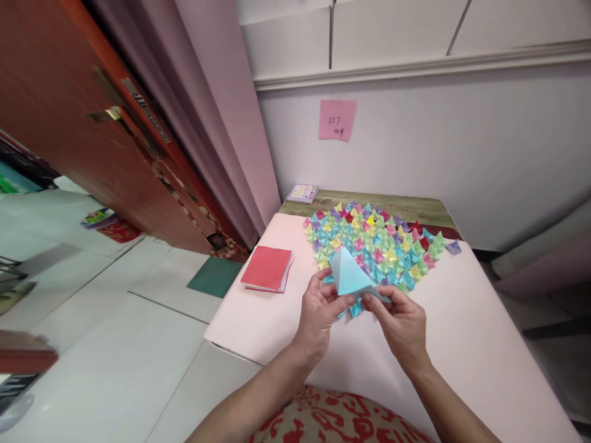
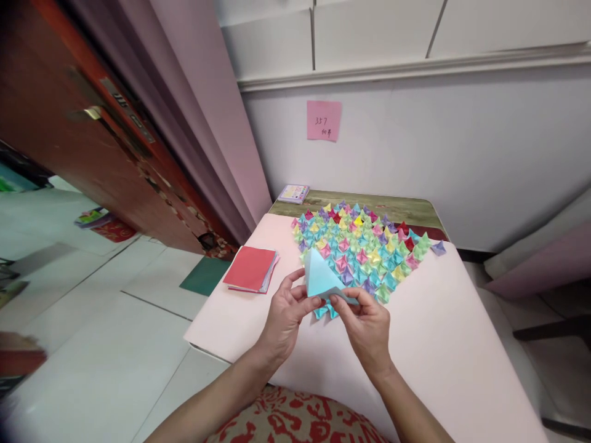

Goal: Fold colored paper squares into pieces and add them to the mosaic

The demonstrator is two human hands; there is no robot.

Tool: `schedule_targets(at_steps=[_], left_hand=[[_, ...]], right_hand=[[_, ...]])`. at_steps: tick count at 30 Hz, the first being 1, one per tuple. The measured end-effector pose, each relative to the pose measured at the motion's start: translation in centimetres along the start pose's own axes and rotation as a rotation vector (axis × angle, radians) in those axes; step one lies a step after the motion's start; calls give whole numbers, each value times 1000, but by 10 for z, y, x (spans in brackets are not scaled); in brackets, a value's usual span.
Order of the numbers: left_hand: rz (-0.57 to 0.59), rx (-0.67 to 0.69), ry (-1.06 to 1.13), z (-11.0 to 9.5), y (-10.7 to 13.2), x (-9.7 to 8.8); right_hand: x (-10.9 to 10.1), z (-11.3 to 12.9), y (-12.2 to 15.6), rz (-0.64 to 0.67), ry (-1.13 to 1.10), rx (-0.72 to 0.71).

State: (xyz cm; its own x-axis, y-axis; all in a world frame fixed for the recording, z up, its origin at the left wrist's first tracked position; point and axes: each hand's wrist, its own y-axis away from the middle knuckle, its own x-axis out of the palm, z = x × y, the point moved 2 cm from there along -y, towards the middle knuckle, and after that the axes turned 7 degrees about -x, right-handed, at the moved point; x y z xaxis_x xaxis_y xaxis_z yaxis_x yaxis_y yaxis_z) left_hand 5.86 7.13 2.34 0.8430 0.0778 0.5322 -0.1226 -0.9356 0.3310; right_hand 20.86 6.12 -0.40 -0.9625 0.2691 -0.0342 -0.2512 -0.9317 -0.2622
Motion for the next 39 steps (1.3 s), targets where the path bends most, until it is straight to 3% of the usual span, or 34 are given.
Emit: schedule_targets(at_steps=[4,10,17,24,27,39], left_hand=[[-62,35,-32,3,-3,-2],[-13,50,-179,7,-6,-5],[62,0,-220,14,-5,-7],[227,-91,-78,12,-3,-8],[271,-79,-93,11,-3,-7],[302,-21,-283,12,1,-5]], right_hand=[[3,8,1,-13,-115,104],[1,8,-6,159,-67,215],[0,10,-2,119,172,30],[-5,46,2,34,451,-563],[-6,62,2,59,508,-713],[-3,61,1,128,503,-649]])
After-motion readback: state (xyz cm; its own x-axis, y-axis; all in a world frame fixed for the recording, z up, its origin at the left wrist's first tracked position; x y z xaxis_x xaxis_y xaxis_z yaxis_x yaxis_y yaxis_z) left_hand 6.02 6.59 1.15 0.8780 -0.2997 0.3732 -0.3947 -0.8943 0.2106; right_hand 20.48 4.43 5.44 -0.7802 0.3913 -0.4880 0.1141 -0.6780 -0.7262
